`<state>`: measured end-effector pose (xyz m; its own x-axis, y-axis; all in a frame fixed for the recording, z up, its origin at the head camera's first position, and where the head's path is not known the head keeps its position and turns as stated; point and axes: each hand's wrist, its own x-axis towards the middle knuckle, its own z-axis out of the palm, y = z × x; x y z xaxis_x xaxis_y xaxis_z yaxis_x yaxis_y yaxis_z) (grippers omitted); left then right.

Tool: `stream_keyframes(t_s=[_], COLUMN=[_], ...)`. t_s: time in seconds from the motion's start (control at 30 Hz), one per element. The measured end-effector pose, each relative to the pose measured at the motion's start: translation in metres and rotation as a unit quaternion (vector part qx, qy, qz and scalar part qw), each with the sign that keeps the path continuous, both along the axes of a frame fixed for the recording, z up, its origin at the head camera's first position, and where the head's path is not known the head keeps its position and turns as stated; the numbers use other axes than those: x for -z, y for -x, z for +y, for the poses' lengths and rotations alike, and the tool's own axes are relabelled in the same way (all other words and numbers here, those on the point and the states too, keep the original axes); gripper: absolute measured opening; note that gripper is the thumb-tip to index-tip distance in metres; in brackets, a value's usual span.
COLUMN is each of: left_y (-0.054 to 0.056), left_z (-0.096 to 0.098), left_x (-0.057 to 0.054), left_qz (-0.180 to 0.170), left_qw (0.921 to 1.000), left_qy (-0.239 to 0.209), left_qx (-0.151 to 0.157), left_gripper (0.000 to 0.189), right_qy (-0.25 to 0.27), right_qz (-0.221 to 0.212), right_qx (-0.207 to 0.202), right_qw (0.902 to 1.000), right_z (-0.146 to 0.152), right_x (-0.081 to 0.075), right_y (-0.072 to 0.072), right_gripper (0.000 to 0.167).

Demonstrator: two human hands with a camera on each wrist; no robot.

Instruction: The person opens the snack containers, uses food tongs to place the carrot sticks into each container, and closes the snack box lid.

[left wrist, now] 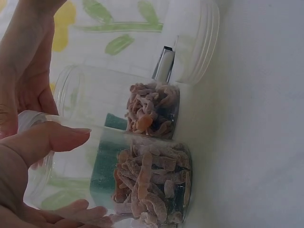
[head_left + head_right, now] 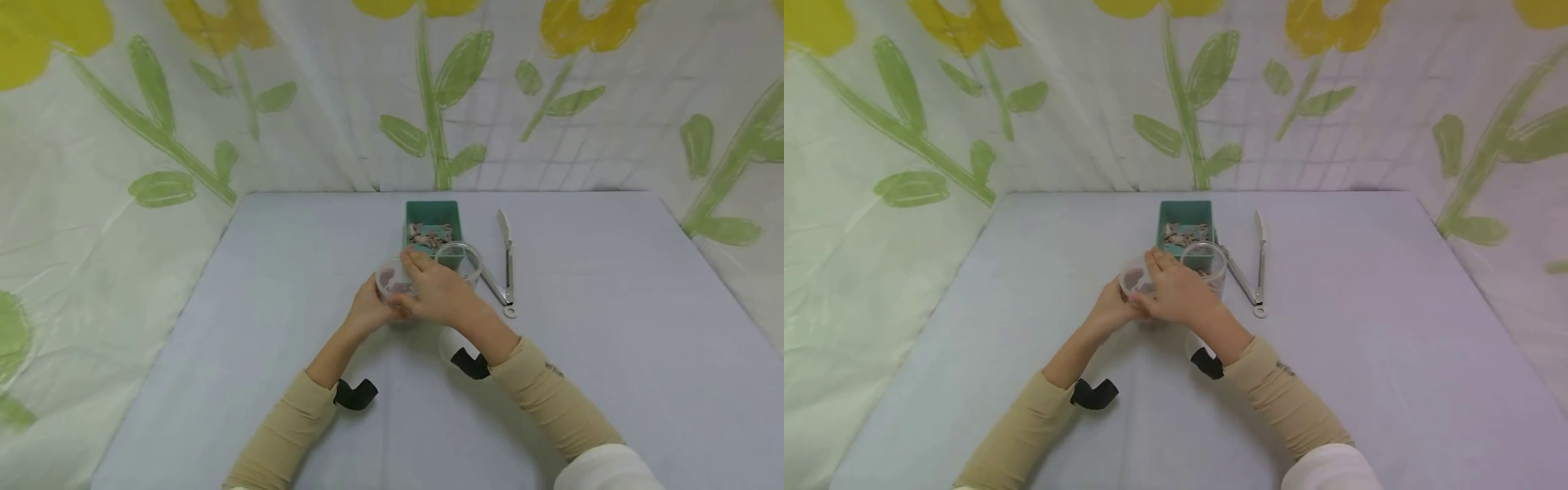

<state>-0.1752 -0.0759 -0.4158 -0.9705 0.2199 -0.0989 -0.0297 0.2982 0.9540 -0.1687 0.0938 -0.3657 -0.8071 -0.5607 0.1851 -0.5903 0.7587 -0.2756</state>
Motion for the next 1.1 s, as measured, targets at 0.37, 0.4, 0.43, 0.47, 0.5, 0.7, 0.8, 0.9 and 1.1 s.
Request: stream_keyframes(t_s=[0.37, 0.4, 0.43, 0.47, 0.5, 0.7, 0.8, 0.9, 1.1], left_y=[0.005, 0.006, 0.008, 0.01, 0.013, 0.005, -0.021, -0.051, -0.064], left_z=[0.0, -0.001, -0.001, -0.003, -0.004, -0.012, -0.006, 0.007, 0.037], left_x=[0.0, 0.0, 0.0, 0.0, 0.001, -0.001, -0.007, -0.018, -0.025], left_qz=[0.003, 0.006, 0.007, 0.006, 0.008, 0.028, 0.124, 0.251, 0.137], left_qw=[0.9975, 0.9968, 0.996, 0.9952, 0.9945, 0.9904, 0.9808, 0.9593, 0.9819], left_qy=[0.056, 0.062, 0.066, 0.069, 0.071, 0.065, 0.009, -0.061, -0.13], left_qx=[-0.043, -0.051, -0.06, -0.07, -0.077, -0.119, -0.151, -0.114, 0.013], left_gripper=[0.079, 0.079, 0.08, 0.081, 0.082, 0.101, 0.1, 0.093, 0.078], right_qy=[0.053, 0.063, 0.068, 0.069, 0.067, 0.034, 0.018, 0.005, 0.007], right_qz=[0.049, 0.04, 0.024, 0.001, -0.024, -0.174, -0.221, -0.234, -0.215], right_qx=[-0.035, -0.05, -0.068, -0.081, -0.092, -0.07, -0.044, -0.038, -0.038], right_qw=[0.9967, 0.996, 0.9951, 0.9943, 0.9932, 0.9816, 0.9742, 0.9714, 0.9759], right_z=[0.011, 0.014, 0.018, 0.022, 0.026, 0.052, 0.065, 0.075, 0.08], right_x=[-0.002, -0.002, -0.002, -0.001, 0.001, 0.025, 0.038, 0.048, 0.054], right_y=[-0.02, -0.023, -0.024, -0.025, -0.026, -0.032, -0.039, -0.043, -0.041], right_gripper=[0.065, 0.064, 0.061, 0.06, 0.059, 0.058, 0.06, 0.06, 0.062])
